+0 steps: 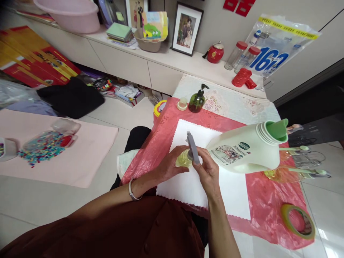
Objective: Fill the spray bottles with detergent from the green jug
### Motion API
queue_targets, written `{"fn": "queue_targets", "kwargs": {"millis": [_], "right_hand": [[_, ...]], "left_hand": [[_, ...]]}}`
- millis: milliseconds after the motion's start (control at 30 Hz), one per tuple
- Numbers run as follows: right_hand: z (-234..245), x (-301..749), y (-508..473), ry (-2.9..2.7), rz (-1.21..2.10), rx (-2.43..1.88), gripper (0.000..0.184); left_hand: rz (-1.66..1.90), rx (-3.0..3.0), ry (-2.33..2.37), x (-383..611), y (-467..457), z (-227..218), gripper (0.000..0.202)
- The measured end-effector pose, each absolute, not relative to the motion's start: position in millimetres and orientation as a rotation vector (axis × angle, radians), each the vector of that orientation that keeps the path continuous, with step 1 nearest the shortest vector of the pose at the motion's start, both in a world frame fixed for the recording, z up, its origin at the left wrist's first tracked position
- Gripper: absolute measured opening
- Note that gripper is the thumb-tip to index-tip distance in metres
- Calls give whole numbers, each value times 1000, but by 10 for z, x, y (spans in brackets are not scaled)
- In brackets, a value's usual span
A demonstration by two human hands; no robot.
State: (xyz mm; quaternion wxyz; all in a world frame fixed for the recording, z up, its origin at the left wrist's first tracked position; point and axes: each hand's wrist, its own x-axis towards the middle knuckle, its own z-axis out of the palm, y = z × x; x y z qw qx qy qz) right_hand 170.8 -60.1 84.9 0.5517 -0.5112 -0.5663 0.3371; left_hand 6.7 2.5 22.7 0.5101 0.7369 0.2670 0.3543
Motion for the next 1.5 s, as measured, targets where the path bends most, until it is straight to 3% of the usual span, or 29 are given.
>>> {"fn": "queue_targets", "kwargs": {"millis": [367, 733, 1167, 1333, 1500], "right_hand": [[831, 1663, -564, -1247, 775, -1253, 25], [645, 1428, -597, -987, 766, -1208, 36], [720, 1583, -657, -1136, 869, -1274, 40], [688, 1488, -614, -1057, 774, -1262, 33], [631, 1363, -615, -1016, 714, -1326, 43]], "left_hand": [[874, 1820, 627, 65, 19, 222, 81], [899, 1787, 629, 84, 8, 239, 76], [901, 1784, 625, 81, 24, 250, 76], [902, 1792, 642, 85, 9, 187, 78], [957, 1805, 650, 101, -1, 170, 72]]}}
